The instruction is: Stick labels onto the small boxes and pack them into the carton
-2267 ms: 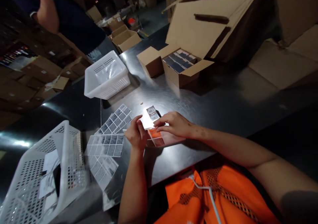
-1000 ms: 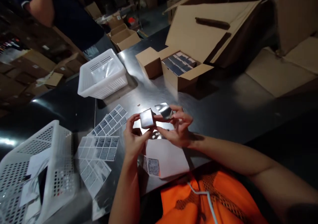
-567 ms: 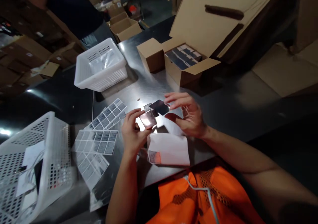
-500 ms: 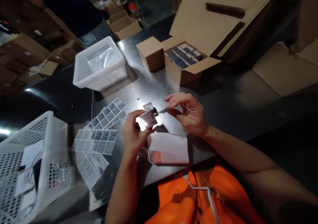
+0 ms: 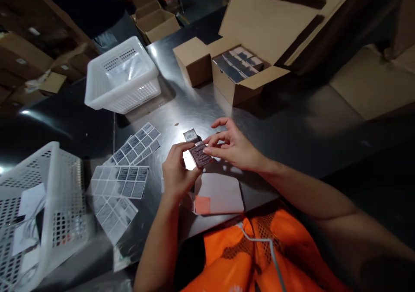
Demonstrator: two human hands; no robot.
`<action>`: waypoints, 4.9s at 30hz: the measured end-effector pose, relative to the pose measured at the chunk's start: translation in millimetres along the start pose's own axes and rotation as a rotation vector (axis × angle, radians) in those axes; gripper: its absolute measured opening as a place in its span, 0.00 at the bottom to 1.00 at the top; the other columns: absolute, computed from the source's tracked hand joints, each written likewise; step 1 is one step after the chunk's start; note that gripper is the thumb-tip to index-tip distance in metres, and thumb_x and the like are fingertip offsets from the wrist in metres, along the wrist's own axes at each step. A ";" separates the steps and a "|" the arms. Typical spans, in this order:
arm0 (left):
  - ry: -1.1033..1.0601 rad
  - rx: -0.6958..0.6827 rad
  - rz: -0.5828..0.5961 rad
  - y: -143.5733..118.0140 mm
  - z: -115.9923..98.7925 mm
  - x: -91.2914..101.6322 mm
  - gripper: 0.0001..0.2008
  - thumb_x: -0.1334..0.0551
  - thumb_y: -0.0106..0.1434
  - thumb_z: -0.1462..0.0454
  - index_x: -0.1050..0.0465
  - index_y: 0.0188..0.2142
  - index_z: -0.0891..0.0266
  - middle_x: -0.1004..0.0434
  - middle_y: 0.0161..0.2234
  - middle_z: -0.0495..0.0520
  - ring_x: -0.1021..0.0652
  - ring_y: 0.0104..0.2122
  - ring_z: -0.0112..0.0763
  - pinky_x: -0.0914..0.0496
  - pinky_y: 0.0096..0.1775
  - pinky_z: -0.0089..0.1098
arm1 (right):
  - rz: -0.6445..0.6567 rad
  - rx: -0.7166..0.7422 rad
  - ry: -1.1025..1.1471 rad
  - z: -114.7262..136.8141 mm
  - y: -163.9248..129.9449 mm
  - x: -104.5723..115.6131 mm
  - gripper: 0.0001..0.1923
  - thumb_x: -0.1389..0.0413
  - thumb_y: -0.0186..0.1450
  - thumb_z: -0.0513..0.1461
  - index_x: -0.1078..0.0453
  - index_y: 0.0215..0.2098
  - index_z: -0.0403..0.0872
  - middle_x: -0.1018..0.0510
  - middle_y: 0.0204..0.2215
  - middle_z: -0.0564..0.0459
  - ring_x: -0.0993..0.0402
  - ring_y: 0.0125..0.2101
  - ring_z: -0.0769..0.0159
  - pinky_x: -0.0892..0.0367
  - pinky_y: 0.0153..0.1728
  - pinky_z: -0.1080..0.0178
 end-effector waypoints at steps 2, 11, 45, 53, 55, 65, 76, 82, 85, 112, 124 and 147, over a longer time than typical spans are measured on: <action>-0.006 0.011 0.008 -0.6 1.2 -1.3 0.24 0.29 0.47 0.69 0.27 0.45 0.58 0.22 0.43 0.51 0.22 0.37 0.33 0.30 0.32 0.28 | -0.010 -0.008 -0.010 -1.1 0.4 -0.5 0.29 0.32 0.54 0.39 0.45 0.46 0.53 0.26 0.24 0.62 0.23 0.48 0.59 0.25 0.38 0.61; -0.055 0.165 0.015 -1.2 8.6 -5.5 0.21 0.28 0.52 0.62 0.28 0.46 0.57 0.22 0.41 0.51 0.21 0.37 0.36 0.27 0.35 0.34 | -0.087 -0.054 0.017 2.3 2.3 7.3 0.30 0.31 0.55 0.46 0.44 0.46 0.53 0.24 0.28 0.59 0.23 0.38 0.60 0.27 0.39 0.58; -0.090 0.037 -0.089 3.0 -3.1 6.3 0.23 0.27 0.49 0.64 0.22 0.47 0.55 0.18 0.41 0.55 0.20 0.32 0.36 0.25 0.32 0.34 | -0.003 -0.048 0.016 6.8 -0.5 6.7 0.28 0.33 0.55 0.45 0.42 0.46 0.51 0.23 0.28 0.59 0.27 0.30 0.65 0.34 0.34 0.61; -0.011 -0.013 -0.096 -1.0 -0.8 9.9 0.21 0.28 0.52 0.62 0.24 0.46 0.59 0.18 0.41 0.54 0.22 0.28 0.31 0.31 0.26 0.30 | 0.052 -0.071 -0.026 5.9 -0.7 2.6 0.30 0.31 0.53 0.40 0.43 0.47 0.50 0.22 0.28 0.61 0.28 0.24 0.72 0.36 0.22 0.69; -0.001 -0.035 -0.074 -1.0 -1.3 8.3 0.23 0.27 0.52 0.61 0.24 0.48 0.58 0.18 0.42 0.55 0.21 0.30 0.31 0.29 0.29 0.30 | 0.053 -0.070 -0.043 4.0 0.2 3.7 0.30 0.31 0.54 0.40 0.43 0.48 0.50 0.22 0.28 0.61 0.27 0.23 0.73 0.36 0.21 0.70; 0.035 -0.126 -0.054 -1.0 -14.1 8.2 0.24 0.27 0.53 0.62 0.25 0.50 0.58 0.19 0.44 0.55 0.19 0.34 0.33 0.25 0.33 0.32 | 0.036 -0.048 -0.097 -0.3 1.8 7.6 0.30 0.31 0.55 0.42 0.44 0.48 0.50 0.22 0.28 0.61 0.27 0.23 0.72 0.36 0.22 0.68; 0.046 -0.138 -0.055 -1.0 -16.0 9.1 0.24 0.27 0.53 0.63 0.25 0.50 0.58 0.19 0.45 0.55 0.19 0.36 0.34 0.25 0.36 0.32 | 0.018 -0.057 -0.139 2.0 0.3 7.9 0.28 0.33 0.56 0.40 0.43 0.48 0.50 0.21 0.29 0.61 0.26 0.24 0.72 0.36 0.24 0.69; 0.064 -0.139 -0.053 -2.2 -13.1 7.7 0.24 0.27 0.54 0.61 0.25 0.50 0.59 0.19 0.45 0.56 0.19 0.35 0.33 0.25 0.35 0.32 | 0.022 -0.052 -0.143 0.7 1.0 8.3 0.29 0.33 0.56 0.41 0.43 0.48 0.50 0.21 0.29 0.60 0.28 0.23 0.73 0.37 0.23 0.70; 0.055 -0.150 -0.056 -2.3 -13.3 7.6 0.23 0.28 0.54 0.61 0.25 0.50 0.58 0.19 0.45 0.56 0.19 0.36 0.34 0.25 0.36 0.32 | 0.020 -0.049 -0.149 0.9 0.8 8.6 0.29 0.32 0.56 0.42 0.43 0.48 0.50 0.21 0.29 0.59 0.29 0.23 0.72 0.37 0.22 0.70; 0.104 -0.169 -0.050 -3.6 -19.2 5.3 0.23 0.26 0.54 0.60 0.24 0.50 0.59 0.18 0.43 0.55 0.21 0.31 0.30 0.29 0.32 0.30 | -0.156 0.094 -0.356 2.2 -0.3 15.9 0.30 0.31 0.54 0.41 0.42 0.47 0.51 0.28 0.27 0.62 0.26 0.28 0.68 0.30 0.26 0.66; 0.260 0.287 -0.282 -0.5 29.6 23.1 0.26 0.26 0.51 0.59 0.25 0.49 0.61 0.21 0.44 0.54 0.22 0.41 0.36 0.31 0.39 0.33 | 0.203 0.790 -1.175 25.5 -41.1 -48.1 0.16 0.37 0.66 0.44 0.31 0.48 0.44 0.21 0.41 0.48 0.28 0.48 0.55 0.36 0.47 0.53; 0.192 0.479 -0.347 1.1 58.5 36.8 0.27 0.24 0.45 0.57 0.24 0.45 0.60 0.25 0.43 0.54 0.24 0.45 0.40 0.30 0.49 0.42 | 0.303 0.665 -0.989 -3.1 -37.5 -56.5 0.10 0.47 0.71 0.37 0.23 0.40 0.49 0.17 0.31 0.52 0.22 0.31 0.63 0.32 0.40 0.60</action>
Point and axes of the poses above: each hand's wrist, its own y-axis towards the middle knuckle, its own x-axis out of the back of the hand, z = x × y, the point moved 7 cm from there along y, towards the middle knuckle
